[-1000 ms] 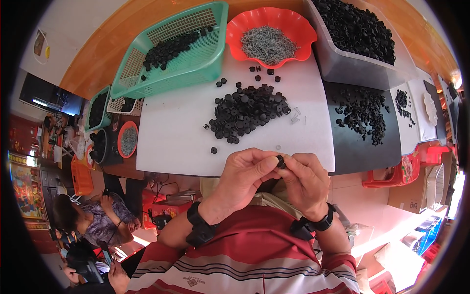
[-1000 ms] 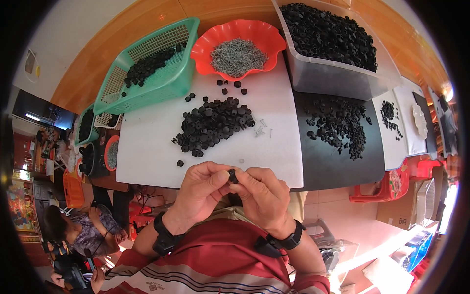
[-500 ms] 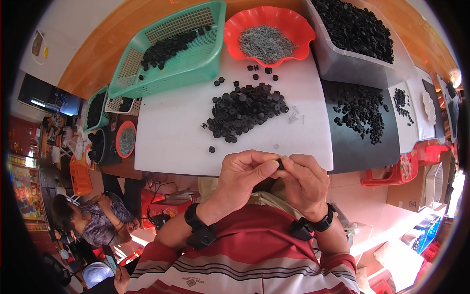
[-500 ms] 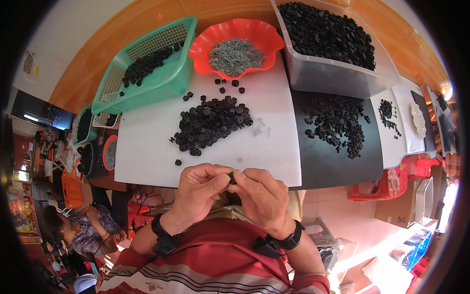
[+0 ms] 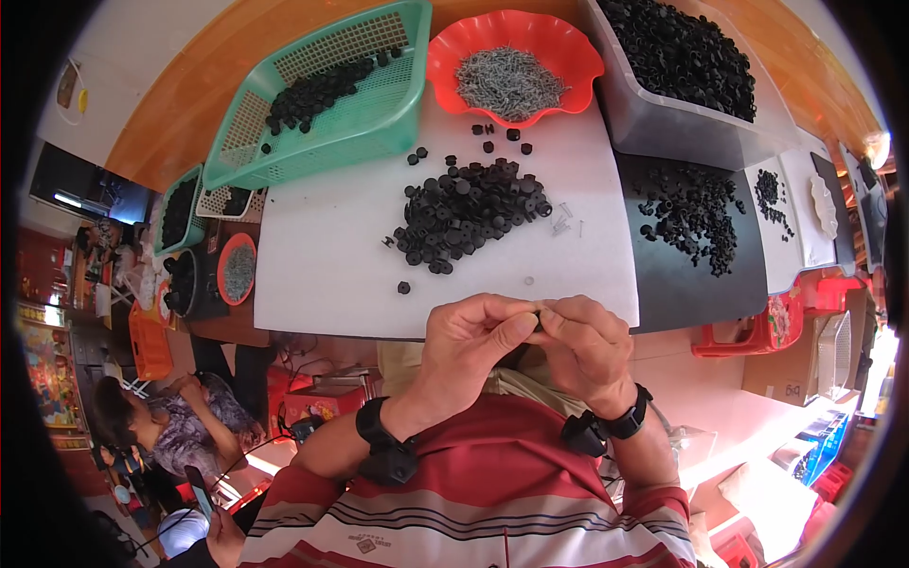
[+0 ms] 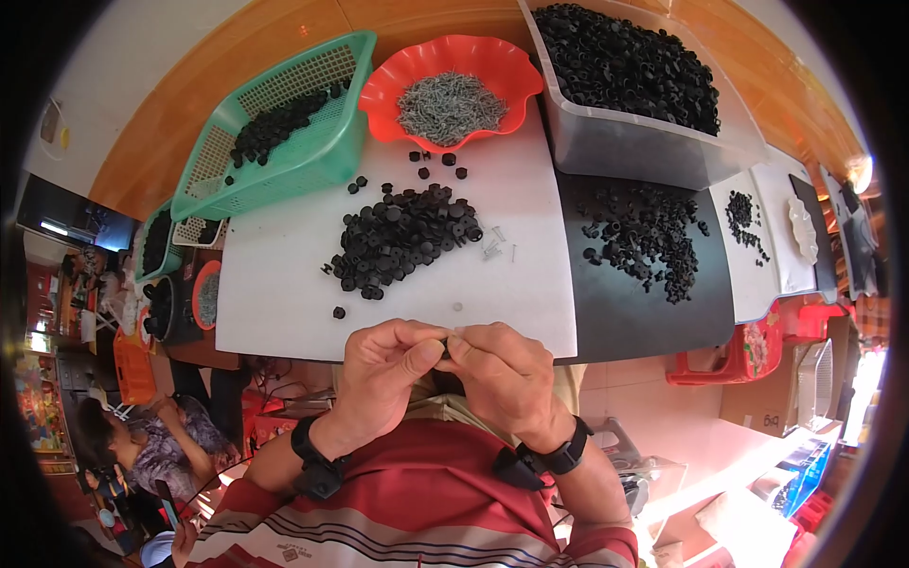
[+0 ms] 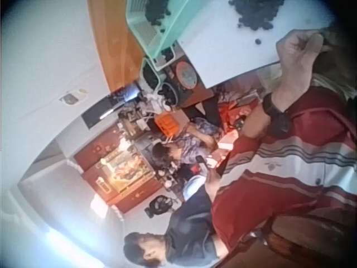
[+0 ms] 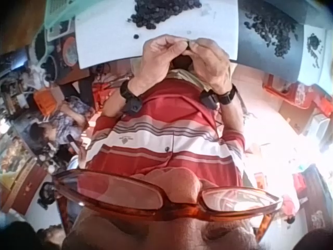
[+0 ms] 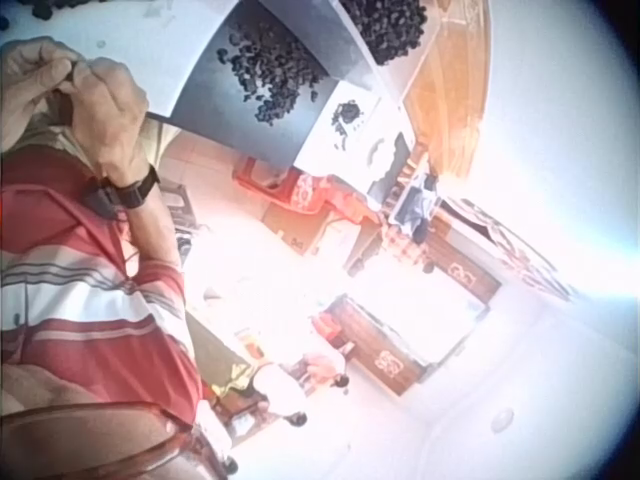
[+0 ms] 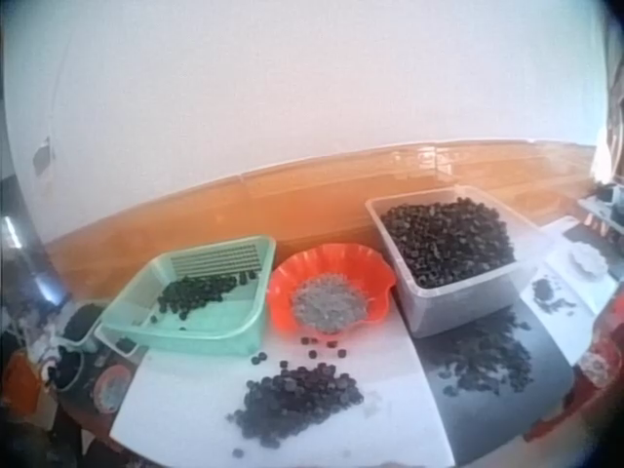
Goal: Manual assembly of small black plastic components by joining two parts together.
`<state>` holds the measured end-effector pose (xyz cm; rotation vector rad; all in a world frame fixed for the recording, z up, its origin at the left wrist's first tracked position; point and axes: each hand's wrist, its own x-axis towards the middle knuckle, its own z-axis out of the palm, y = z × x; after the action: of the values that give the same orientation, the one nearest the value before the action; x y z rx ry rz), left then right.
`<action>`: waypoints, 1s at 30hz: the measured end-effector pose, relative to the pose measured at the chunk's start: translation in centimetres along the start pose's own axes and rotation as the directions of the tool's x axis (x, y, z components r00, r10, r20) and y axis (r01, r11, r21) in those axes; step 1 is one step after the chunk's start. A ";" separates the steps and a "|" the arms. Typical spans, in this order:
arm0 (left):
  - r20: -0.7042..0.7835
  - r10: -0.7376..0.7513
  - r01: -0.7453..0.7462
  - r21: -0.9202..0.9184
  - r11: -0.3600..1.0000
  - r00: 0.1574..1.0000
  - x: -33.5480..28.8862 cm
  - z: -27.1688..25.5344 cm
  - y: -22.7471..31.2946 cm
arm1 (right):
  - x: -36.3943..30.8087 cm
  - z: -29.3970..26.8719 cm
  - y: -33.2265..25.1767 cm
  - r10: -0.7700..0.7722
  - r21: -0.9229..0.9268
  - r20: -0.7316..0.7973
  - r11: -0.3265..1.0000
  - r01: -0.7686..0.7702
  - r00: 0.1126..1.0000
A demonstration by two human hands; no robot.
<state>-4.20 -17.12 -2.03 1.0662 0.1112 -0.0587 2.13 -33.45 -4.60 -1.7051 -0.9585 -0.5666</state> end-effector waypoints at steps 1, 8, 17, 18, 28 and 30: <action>0.000 0.001 -0.001 -0.002 1.000 1.000 0.0 0.0 -0.1 | 0.0 0.0 0.2 -0.028 -0.005 0.008 1.000 0.028 1.000; -0.008 0.051 -0.051 -0.002 0.999 0.999 -0.1 -0.2 -0.5 | 0.3 0.2 0.6 -0.045 -0.010 0.061 0.999 0.046 0.997; 0.004 0.003 -0.003 0.048 0.999 1.000 -0.4 -0.8 0.1 | 1.1 -0.8 0.6 -0.027 0.033 0.227 0.999 0.020 0.974; -0.004 -0.027 0.027 0.070 0.997 1.000 -0.5 -0.7 0.4 | 1.3 -1.0 0.2 0.025 0.039 0.241 0.999 -0.036 0.970; -0.018 -0.011 0.012 0.044 0.999 1.000 -1.7 -1.6 0.2 | 4.7 -4.0 0.7 0.223 0.015 0.419 0.968 -0.252 0.880; -0.016 0.027 -0.025 0.116 0.993 1.000 -1.7 -1.8 0.2 | 5.2 -4.3 2.5 0.389 -0.261 0.300 0.912 -0.317 0.871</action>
<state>-5.94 -15.50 -2.51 1.1841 0.1107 -0.0332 7.45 -36.14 -0.61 -2.1563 -0.8138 -0.1189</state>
